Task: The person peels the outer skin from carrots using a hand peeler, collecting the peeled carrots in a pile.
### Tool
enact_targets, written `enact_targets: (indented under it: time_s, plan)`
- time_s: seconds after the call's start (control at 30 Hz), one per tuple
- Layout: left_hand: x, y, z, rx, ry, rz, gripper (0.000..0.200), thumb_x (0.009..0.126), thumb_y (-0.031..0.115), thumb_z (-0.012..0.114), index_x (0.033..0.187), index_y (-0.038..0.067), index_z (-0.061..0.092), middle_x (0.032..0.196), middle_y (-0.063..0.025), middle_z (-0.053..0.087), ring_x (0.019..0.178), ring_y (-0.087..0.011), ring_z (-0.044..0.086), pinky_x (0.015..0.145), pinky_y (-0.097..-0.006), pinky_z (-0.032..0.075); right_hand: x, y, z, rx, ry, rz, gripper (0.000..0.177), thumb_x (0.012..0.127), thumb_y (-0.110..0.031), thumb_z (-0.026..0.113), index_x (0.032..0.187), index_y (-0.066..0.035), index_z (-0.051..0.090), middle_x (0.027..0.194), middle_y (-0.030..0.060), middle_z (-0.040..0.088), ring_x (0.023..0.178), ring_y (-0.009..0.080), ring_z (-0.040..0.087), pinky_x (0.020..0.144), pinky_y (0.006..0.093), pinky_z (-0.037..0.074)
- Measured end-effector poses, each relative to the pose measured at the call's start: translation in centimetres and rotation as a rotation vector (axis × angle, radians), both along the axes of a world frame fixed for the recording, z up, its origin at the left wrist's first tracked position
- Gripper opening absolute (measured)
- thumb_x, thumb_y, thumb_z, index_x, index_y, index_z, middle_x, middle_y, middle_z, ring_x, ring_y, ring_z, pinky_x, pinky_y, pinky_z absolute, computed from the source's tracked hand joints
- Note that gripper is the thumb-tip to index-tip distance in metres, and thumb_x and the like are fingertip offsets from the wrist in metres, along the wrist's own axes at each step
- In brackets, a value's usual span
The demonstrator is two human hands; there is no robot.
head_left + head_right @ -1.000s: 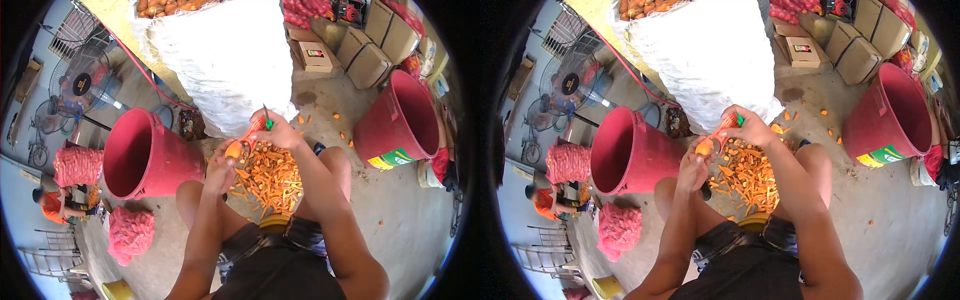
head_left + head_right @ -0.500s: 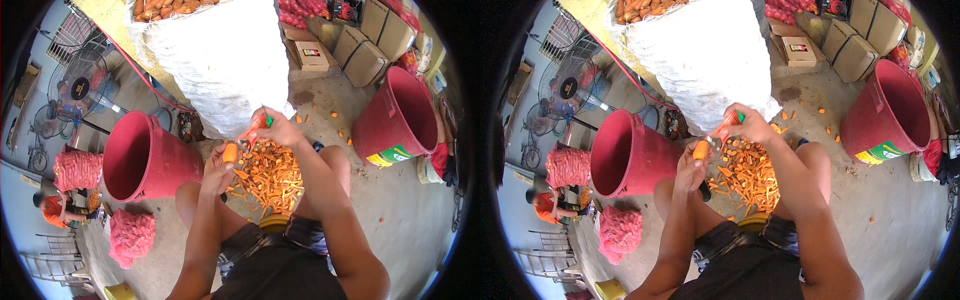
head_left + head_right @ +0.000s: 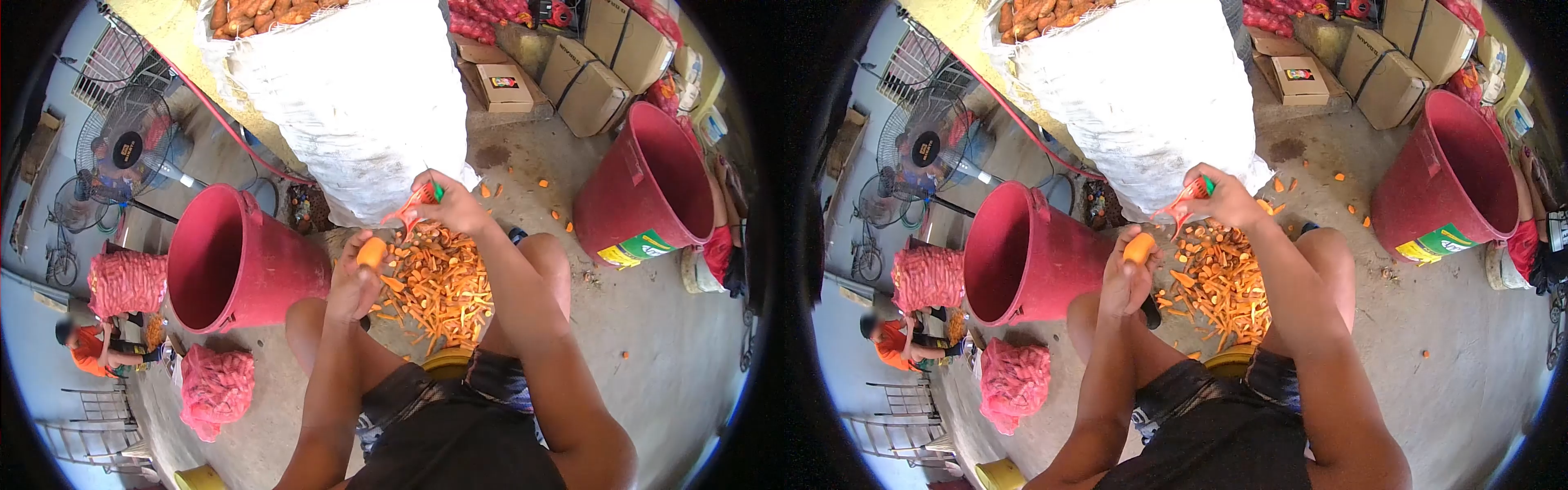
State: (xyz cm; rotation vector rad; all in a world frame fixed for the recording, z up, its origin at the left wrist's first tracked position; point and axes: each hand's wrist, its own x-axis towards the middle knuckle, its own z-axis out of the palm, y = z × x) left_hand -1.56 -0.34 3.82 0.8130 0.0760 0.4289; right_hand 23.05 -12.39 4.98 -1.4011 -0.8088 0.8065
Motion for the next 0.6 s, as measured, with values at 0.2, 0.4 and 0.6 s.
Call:
enact_targets:
  time_s: [0.2, 0.4, 0.6]
  plan:
    - [0.3, -0.1, -0.3, 0.025, 0.137, 0.044, 0.068, 0.085, -0.002, 0.08, 0.145, 0.002, 0.046, 0.132, -0.0105, 0.06, 0.119, -0.0235, 0.065, 0.105, -0.037, 0.054, -2.9, -0.7, 2.4, 0.039, -0.111, 0.186, 0.04, 0.083, -0.002, 0.088, 0.112, -0.008, 0.062, 0.107, -0.0023, 0.062, 0.105, 0.0096, 0.058, 0.095, 0.0292, 0.049]
    - [0.3, -0.1, -0.4, 0.086, 0.112, 0.013, 0.064, 0.084, -0.005, 0.078, 0.142, 0.001, 0.051, 0.134, -0.0129, 0.06, 0.122, -0.0251, 0.064, 0.109, -0.0414, 0.051, -1.0, -0.6, 0.8, -0.032, -0.126, 0.12, 0.037, 0.084, -0.003, 0.087, 0.111, -0.008, 0.061, 0.105, -0.0022, 0.063, 0.101, 0.0102, 0.06, 0.091, 0.0293, 0.051]
    - [0.2, 0.4, -0.7, 0.018, 0.117, 0.033, 0.063, 0.082, -0.002, 0.082, 0.138, 0.003, 0.052, 0.132, -0.0138, 0.063, 0.122, -0.026, 0.064, 0.113, -0.0437, 0.048, -1.2, -0.4, 1.0, -0.056, 0.093, 0.084, 0.038, 0.085, -0.005, 0.087, 0.112, -0.009, 0.061, 0.103, -0.0021, 0.064, 0.098, 0.0099, 0.06, 0.086, 0.0288, 0.052]
